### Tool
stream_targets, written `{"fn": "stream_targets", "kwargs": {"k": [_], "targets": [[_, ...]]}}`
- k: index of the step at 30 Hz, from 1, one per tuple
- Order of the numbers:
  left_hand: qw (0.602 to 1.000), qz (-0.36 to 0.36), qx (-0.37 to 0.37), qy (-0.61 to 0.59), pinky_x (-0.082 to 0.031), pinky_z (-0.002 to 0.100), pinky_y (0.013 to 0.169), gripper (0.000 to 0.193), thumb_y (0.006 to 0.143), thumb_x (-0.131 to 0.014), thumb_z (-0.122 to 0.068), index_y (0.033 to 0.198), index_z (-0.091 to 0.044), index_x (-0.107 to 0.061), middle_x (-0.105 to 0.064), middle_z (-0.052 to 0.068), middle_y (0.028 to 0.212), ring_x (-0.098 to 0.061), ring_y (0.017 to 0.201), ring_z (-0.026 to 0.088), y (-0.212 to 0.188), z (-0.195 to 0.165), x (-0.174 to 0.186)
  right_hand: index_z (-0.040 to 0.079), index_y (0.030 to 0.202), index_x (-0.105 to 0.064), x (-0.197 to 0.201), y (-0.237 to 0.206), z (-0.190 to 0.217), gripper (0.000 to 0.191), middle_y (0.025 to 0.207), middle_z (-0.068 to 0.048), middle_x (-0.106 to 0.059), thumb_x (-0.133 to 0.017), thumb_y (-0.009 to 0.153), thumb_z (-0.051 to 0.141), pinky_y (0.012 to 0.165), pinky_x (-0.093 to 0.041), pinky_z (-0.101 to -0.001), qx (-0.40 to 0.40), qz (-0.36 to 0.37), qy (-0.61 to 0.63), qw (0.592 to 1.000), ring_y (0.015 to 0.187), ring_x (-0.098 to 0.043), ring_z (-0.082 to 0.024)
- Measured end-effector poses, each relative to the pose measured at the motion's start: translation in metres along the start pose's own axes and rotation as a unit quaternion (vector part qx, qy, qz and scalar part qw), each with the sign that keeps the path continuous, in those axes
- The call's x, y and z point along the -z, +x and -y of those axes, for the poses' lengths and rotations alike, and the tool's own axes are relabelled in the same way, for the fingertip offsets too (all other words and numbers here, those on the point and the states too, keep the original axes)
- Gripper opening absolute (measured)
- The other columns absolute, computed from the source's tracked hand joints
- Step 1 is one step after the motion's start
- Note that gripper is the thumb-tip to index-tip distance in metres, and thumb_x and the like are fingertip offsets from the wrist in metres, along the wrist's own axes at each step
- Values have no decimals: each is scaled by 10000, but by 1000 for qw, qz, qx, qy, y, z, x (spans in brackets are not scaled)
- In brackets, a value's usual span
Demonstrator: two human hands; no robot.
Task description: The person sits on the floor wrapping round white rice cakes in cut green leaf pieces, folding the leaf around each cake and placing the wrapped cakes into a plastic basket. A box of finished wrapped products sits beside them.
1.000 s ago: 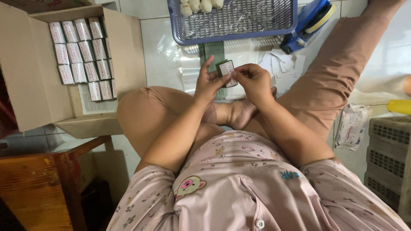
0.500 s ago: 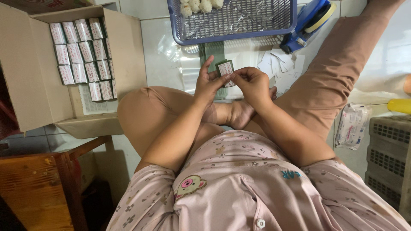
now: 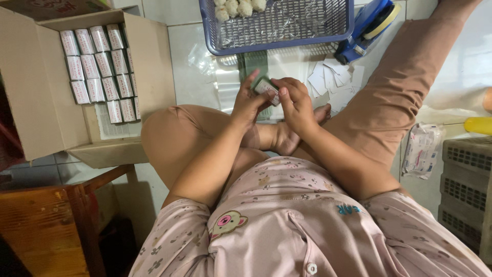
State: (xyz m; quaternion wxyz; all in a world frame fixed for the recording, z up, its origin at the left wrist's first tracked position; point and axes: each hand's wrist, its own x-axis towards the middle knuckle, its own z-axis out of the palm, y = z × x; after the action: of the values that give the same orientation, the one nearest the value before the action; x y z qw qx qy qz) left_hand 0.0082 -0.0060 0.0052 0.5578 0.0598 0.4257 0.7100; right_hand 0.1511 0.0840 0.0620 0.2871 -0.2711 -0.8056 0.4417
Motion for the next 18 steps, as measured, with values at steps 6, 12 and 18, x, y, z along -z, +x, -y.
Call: {"fn": "stream_targets", "kwargs": {"k": [6, 12, 18], "targets": [[997, 48, 35, 50, -628, 325, 915, 301, 924, -710, 3, 1211, 3, -621, -691, 112, 1146, -733, 1020, 199, -2, 9, 8, 108, 1389, -578, -11, -5, -32, 438, 1504, -123, -502, -350, 1179, 418, 1170, -419, -454, -4, 28, 136, 990, 1333, -560, -290], [993, 32, -38, 105, -604, 281, 863, 223, 974, -706, -33, 1180, -43, -622, -668, 80, 1101, -686, 972, 145, 0, 37, 4, 131, 1659, -192, -30, -14, -62, 841, 1680, -146, -302, -200, 1060, 720, 1194, -344, -479, -131, -14, 236, 963, 1437, -439, -325], [994, -8, -47, 102, -590, 286, 841, 250, 979, -706, -79, 1187, -69, -569, -659, 57, 1070, -670, 946, 129, 3, 37, 11, 188, 1668, -54, -24, -12, -67, 919, 1671, -110, -247, -327, 969, 718, 1150, -330, -461, -218, 11, 402, 889, 1397, -405, -288]]}}
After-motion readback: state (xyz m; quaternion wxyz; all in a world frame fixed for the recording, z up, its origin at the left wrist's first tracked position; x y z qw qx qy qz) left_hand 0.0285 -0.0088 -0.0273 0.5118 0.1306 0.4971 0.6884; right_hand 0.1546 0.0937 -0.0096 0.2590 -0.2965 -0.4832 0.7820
